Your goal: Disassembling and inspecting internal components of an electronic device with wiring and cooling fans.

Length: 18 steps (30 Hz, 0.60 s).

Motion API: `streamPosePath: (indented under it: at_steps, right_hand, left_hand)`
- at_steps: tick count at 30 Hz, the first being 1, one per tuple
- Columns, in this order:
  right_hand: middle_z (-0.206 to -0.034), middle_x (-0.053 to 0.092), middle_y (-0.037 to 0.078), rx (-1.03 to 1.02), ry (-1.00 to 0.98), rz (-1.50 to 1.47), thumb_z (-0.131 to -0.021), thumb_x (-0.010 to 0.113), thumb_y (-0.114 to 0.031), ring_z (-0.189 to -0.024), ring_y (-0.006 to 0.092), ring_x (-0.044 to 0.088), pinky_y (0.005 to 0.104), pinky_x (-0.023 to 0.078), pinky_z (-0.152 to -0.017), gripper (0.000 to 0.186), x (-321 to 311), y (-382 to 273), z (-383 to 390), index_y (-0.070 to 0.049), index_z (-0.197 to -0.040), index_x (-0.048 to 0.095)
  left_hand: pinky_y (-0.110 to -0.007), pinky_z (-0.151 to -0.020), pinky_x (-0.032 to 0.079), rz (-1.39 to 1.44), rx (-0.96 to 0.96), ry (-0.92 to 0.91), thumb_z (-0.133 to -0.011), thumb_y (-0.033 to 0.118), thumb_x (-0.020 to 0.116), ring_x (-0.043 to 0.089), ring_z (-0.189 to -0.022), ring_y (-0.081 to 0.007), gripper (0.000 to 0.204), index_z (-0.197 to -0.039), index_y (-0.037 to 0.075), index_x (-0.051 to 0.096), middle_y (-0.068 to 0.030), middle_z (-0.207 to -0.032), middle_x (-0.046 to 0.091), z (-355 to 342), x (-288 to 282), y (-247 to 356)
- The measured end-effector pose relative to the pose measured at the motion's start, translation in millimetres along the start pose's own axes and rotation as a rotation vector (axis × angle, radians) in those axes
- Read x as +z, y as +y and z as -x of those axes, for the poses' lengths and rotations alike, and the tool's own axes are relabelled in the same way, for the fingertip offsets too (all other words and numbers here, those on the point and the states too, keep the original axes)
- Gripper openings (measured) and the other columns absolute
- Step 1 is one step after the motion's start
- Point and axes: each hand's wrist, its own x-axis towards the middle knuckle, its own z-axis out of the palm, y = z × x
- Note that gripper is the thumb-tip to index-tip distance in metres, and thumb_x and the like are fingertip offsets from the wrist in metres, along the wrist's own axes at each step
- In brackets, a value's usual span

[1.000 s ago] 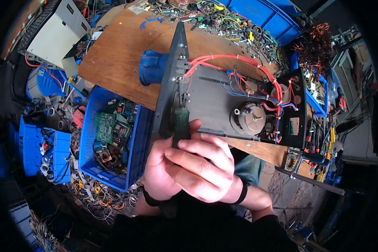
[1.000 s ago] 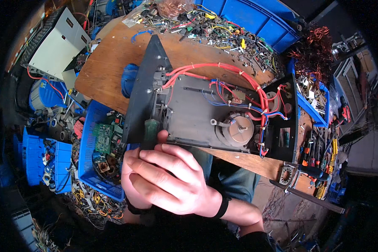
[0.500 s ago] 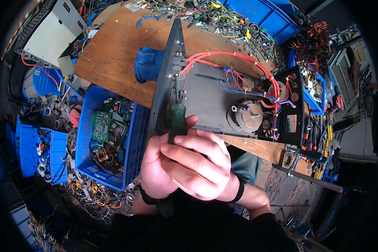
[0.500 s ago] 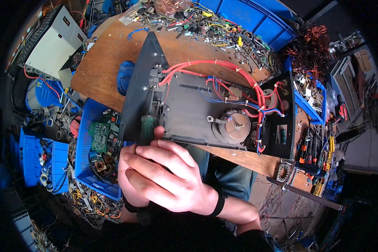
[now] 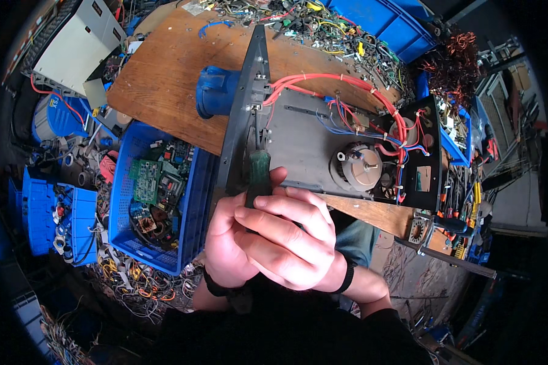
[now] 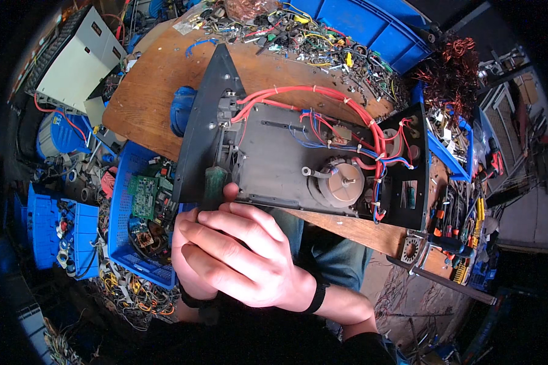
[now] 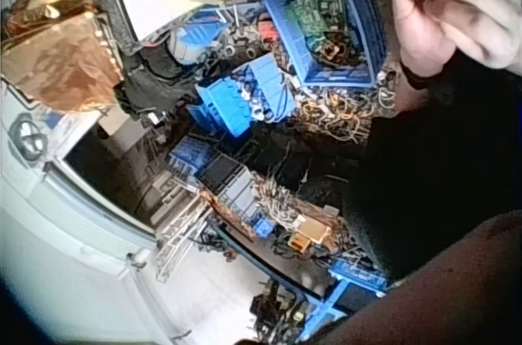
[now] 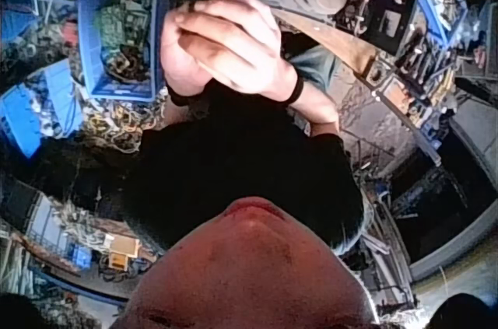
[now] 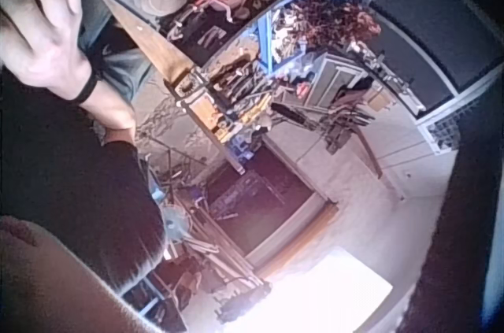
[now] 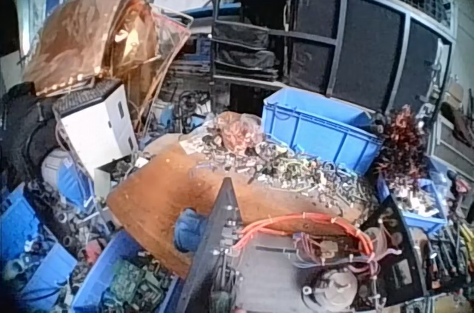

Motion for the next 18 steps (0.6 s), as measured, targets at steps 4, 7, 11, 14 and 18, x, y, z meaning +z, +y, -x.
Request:
streamPosePath:
  at_steps: [4, 7, 11, 14, 18]
  right_hand:
    - [-0.115, 0.076, 0.01, -0.007, -0.027, -0.011, -0.077, 0.08, -0.013, -0.112, 0.0266, 0.07, 0.0427, 0.058, -0.096, 0.023, -2, 0, -1, -0.009, -0.099, 0.075]
    - [-0.117, 0.076, 0.01, -0.012, -0.027, -0.025, -0.077, 0.08, -0.013, -0.112, 0.0261, 0.069, 0.042, 0.057, -0.097, 0.023, 0, 1, -1, -0.009, -0.099, 0.075]
    - [-0.121, 0.075, 0.01, -0.013, -0.103, -0.051, -0.076, 0.079, -0.013, -0.114, 0.024, 0.069, 0.0407, 0.054, -0.1, 0.025, -5, 1, -6, -0.009, -0.1, 0.075]
    - [-0.124, 0.074, 0.009, -0.028, -0.142, -0.055, -0.076, 0.079, -0.014, -0.115, 0.0225, 0.068, 0.0407, 0.052, -0.102, 0.026, -8, 3, -13, -0.01, -0.102, 0.075]
    - [-0.125, 0.073, 0.008, -0.026, -0.166, -0.053, -0.077, 0.078, -0.016, -0.115, 0.0221, 0.068, 0.0415, 0.052, -0.103, 0.028, -11, 2, -17, -0.01, -0.104, 0.076]
  left_hand:
    - [-0.017, -0.099, 0.046, 0.087, -0.059, -0.052, -0.101, 0.031, 0.068, 0.058, -0.105, 0.0006, 0.05, -0.143, 0.009, 0.053, 0.0099, -0.111, 0.06, -1, -6, 2]
    - [-0.017, -0.1, 0.046, 0.818, -0.224, -0.324, -0.1, 0.03, 0.069, 0.058, -0.108, 0.0004, 0.049, -0.142, 0.01, 0.054, 0.01, -0.114, 0.061, -4, -14, -19]
    - [-0.017, -0.1, 0.046, 0.343, -0.05, -0.114, -0.101, 0.027, 0.068, 0.059, -0.11, -0.0002, 0.046, -0.141, 0.009, 0.055, 0.0099, -0.117, 0.062, -2, -30, -3]
    - [-0.017, -0.1, 0.046, 0.022, 0.063, 0.027, -0.102, 0.026, 0.067, 0.059, -0.112, -0.0006, 0.044, -0.141, 0.009, 0.055, 0.0099, -0.119, 0.063, -1, -32, 3]
    - [-0.021, -0.103, 0.046, 0.118, 0.068, -0.045, -0.104, 0.026, 0.065, 0.059, -0.116, -0.0045, 0.042, -0.141, 0.009, 0.055, 0.0073, -0.122, 0.063, 0, -32, 0]
